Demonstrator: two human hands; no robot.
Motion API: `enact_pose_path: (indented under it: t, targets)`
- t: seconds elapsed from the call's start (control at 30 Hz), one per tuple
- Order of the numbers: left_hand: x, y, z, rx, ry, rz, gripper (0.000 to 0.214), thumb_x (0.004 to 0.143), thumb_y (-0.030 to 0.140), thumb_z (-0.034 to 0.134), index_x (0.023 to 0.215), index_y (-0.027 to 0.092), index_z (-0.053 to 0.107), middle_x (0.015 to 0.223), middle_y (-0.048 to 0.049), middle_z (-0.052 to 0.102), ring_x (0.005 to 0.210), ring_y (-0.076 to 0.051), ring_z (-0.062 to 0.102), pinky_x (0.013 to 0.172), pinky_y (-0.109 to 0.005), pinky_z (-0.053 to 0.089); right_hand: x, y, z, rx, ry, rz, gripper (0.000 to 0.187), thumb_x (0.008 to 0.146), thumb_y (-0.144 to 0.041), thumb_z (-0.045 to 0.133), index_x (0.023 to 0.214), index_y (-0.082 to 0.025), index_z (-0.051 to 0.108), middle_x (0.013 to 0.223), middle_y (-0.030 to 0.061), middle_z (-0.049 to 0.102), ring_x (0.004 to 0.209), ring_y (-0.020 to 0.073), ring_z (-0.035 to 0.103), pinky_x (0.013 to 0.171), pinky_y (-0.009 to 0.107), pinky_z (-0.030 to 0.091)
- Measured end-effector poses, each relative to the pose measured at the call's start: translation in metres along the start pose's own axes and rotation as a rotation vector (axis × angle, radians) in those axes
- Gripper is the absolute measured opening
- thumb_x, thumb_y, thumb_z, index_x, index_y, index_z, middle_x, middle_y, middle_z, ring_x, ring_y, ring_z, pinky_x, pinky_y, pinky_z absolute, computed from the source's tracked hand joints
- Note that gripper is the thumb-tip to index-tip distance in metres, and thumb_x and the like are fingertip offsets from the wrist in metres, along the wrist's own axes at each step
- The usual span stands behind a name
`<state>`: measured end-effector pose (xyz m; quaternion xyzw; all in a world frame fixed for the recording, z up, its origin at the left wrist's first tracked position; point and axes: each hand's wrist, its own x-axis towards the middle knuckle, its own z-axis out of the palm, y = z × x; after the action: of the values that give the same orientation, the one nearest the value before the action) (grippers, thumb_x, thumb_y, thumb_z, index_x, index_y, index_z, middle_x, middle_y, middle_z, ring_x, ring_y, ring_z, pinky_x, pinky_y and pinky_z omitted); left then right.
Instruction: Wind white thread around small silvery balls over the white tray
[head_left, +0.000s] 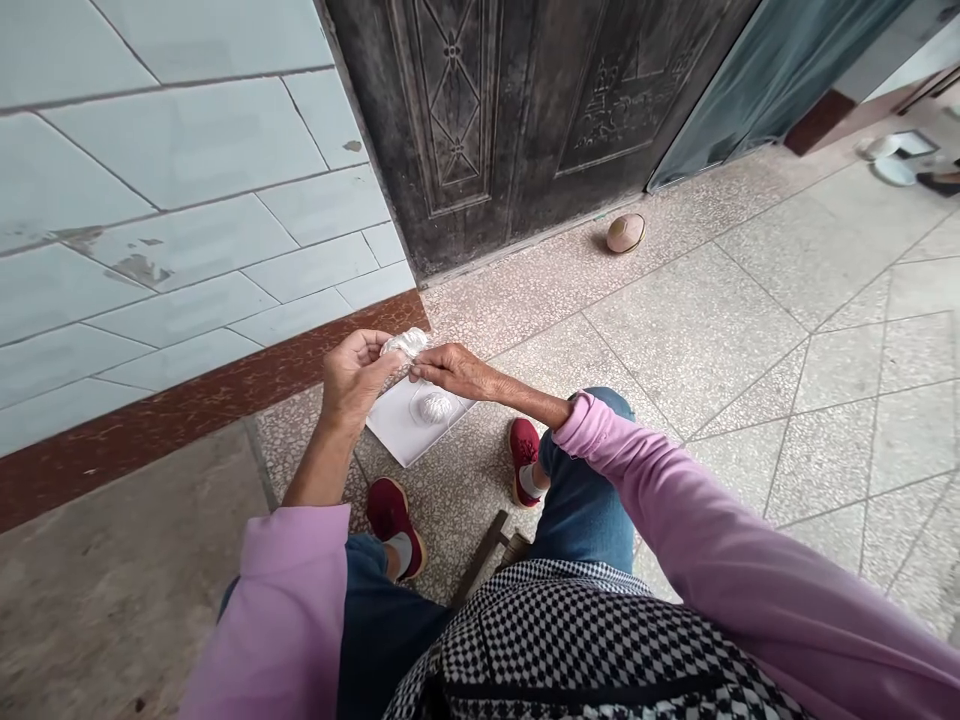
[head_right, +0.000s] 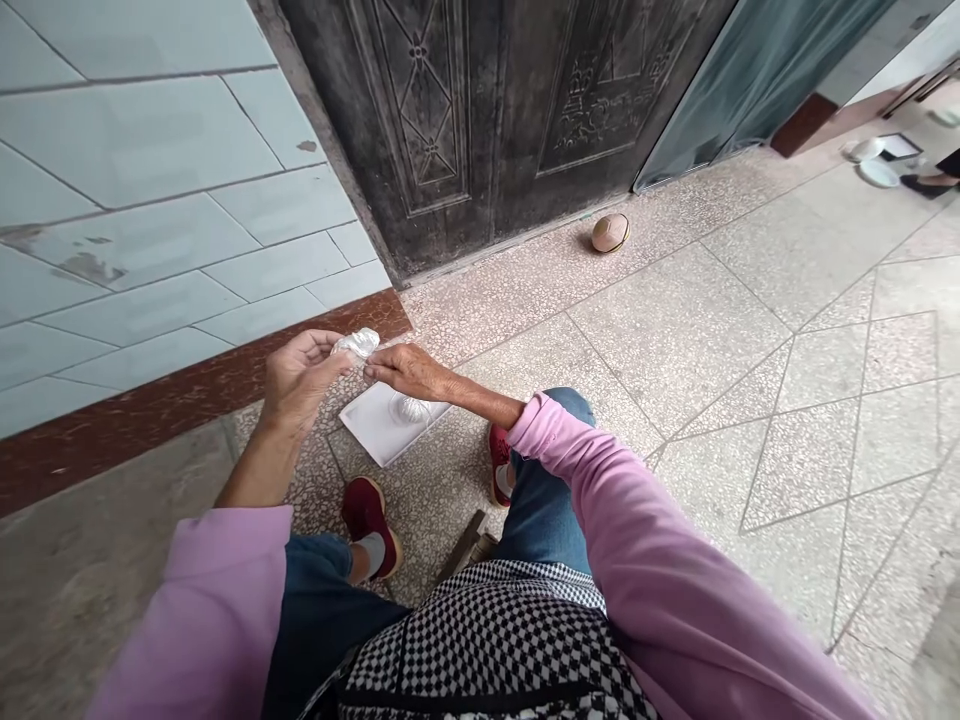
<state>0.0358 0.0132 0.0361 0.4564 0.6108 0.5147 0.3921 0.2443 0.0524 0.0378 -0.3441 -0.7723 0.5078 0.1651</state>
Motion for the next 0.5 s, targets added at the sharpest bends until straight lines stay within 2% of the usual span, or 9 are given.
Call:
enact_pose_path:
  t: [0.13,0.23,0.3,0.37,0.43,0.5]
  targets:
    - [0.004,-0.005,0.005,0.267,0.043,0.095,0.023,0.071,0.025,0.091,0.089,0.027,0.075,0.082,0.0011,0.071,0.075,-0.022,0.062,0.073,-0.034,0.053,-0.005,0.007,-0.008,-0.116,0.000,-0.089,0.042,0.129,-0.012,0.074,0.089,-0.023,0.067,0.089,0.0027,0.072,0.089,0.0210,0.066,0.090,0.033,0.051]
    - [0.002,-0.003,0.005,0.363,-0.095,0.081,0.022,0.074,0.027,0.093,0.091,0.026,0.079,0.080,0.0013,0.071,0.075,-0.022,0.063,0.074,-0.034,0.052,-0.004,0.015,-0.026,-0.220,0.098,-0.102,0.031,0.130,-0.021,0.076,0.099,-0.023,0.072,0.091,0.0037,0.073,0.093,0.0225,0.066,0.092,0.033,0.050]
    - [0.000,0.000,0.003,0.308,-0.255,0.025,0.028,0.075,0.033,0.098,0.098,0.024,0.085,0.084,-0.0002,0.076,0.078,-0.023,0.068,0.074,-0.033,0.054,-0.002,0.023,-0.038,-0.241,0.155,-0.099,0.032,0.131,-0.027,0.075,0.101,-0.022,0.071,0.091,0.0024,0.068,0.092,0.0217,0.062,0.091,0.033,0.048]
    - [-0.003,0.004,0.002,0.161,-0.387,-0.043,0.038,0.075,0.040,0.105,0.104,0.023,0.088,0.091,-0.0026,0.082,0.076,-0.021,0.069,0.071,-0.032,0.057,0.001,0.031,-0.045,-0.154,0.173,-0.110,0.040,0.135,-0.035,0.072,0.098,-0.022,0.066,0.089,0.0004,0.061,0.090,0.0201,0.056,0.088,0.033,0.045]
    - [-0.007,0.007,0.002,-0.013,-0.438,-0.088,0.045,0.075,0.046,0.111,0.107,0.021,0.090,0.096,-0.0061,0.087,0.072,-0.019,0.070,0.068,-0.031,0.058,0.006,0.038,-0.044,0.019,0.152,-0.131,0.050,0.137,-0.046,0.069,0.094,-0.022,0.062,0.087,-0.0012,0.056,0.088,0.0188,0.051,0.084,0.032,0.042]
    - [-0.010,0.010,0.003,-0.154,-0.441,-0.119,0.050,0.075,0.045,0.116,0.108,0.019,0.091,0.100,-0.0094,0.089,0.072,-0.019,0.073,0.070,-0.031,0.062,0.012,0.043,-0.037,0.187,0.131,-0.148,0.058,0.138,-0.056,0.067,0.091,-0.023,0.059,0.086,-0.0024,0.052,0.086,0.0176,0.047,0.079,0.031,0.039]
